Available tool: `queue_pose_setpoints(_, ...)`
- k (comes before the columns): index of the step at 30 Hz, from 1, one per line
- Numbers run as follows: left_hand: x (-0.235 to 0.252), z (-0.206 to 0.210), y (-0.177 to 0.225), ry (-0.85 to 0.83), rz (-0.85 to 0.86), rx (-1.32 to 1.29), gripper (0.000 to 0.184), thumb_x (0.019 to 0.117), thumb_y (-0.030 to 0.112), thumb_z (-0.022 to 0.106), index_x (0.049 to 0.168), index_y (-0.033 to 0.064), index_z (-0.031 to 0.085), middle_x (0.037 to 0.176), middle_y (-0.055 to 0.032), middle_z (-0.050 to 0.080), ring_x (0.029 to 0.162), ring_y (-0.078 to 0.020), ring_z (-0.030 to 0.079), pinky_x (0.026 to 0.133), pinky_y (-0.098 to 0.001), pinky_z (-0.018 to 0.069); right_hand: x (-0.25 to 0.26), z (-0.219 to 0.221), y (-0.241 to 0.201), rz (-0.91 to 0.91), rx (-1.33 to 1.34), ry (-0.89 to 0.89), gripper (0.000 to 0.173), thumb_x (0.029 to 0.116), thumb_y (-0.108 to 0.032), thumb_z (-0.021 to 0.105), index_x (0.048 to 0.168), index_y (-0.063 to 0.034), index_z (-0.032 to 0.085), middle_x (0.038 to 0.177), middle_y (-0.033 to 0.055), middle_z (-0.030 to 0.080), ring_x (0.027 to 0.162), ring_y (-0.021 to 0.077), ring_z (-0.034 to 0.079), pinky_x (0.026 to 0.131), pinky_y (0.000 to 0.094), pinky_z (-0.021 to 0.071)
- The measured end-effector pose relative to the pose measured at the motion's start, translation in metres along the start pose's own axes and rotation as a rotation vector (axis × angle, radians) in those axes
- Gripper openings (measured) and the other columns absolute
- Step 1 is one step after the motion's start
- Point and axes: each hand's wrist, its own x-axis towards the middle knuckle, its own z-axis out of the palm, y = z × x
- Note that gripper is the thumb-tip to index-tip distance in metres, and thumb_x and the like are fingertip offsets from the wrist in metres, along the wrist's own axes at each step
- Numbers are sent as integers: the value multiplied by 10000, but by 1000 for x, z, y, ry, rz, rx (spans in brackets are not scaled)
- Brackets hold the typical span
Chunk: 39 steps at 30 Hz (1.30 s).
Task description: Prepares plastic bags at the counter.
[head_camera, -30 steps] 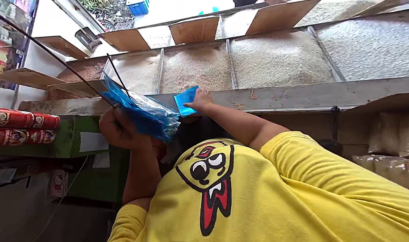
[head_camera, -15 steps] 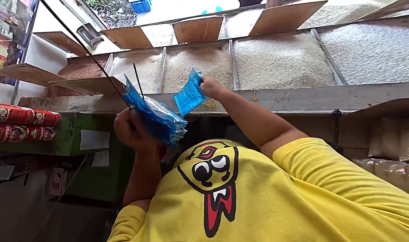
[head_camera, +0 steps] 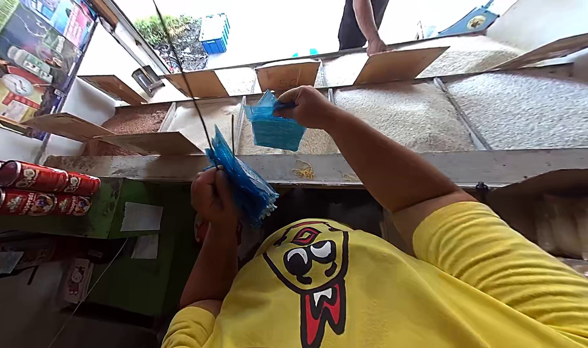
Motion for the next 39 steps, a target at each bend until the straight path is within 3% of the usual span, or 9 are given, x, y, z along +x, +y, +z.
queue_pose_setpoints(6,12,18,5,-15,6,-42,174,1054,140,551,1003,18,663,857,8,629,788,-10,606,731,-177,532,18,-55,-77,-264,-280,21,170,991,-111,636,1072,-36,765,1007,128,753,948,231,708,906,453,535)
queue_pose_setpoints(13,37,41,17,-1,6,-62,183,1042,143,571,995,5,683,837,-1,650,765,-15,621,726,-190,547,15,-82,-137,-344,-383,36,150,986,-122,638,1033,-83,774,949,72,748,870,164,695,836,392,547)
queue_pose_setpoints(20,52,51,31,47,23,-51,185,1033,102,563,962,-17,686,838,-16,652,775,-15,625,732,-176,541,-6,-80,-156,-483,-359,90,157,982,-66,622,1013,-67,776,947,67,752,871,116,695,827,305,556)
queue_pose_setpoints(29,56,53,40,145,71,-45,188,1034,108,564,967,-21,682,879,-23,674,819,-14,643,773,-183,550,-20,-65,-157,-785,-477,193,258,918,91,552,993,-22,772,1005,139,762,991,307,721,905,433,567)
queue_pose_setpoints(32,56,53,42,204,103,-48,188,1048,119,542,980,-7,663,857,-3,648,793,-8,622,752,-182,540,-26,-57,-162,-858,-494,264,245,892,102,570,974,-16,769,977,140,761,962,316,718,887,416,566)
queue_pose_setpoints(39,60,55,51,231,133,-34,215,1063,129,525,976,-8,665,843,-12,648,782,-34,630,739,-214,548,-29,-43,-162,-833,-419,329,246,889,99,558,964,-9,766,983,146,756,976,309,716,895,418,568)
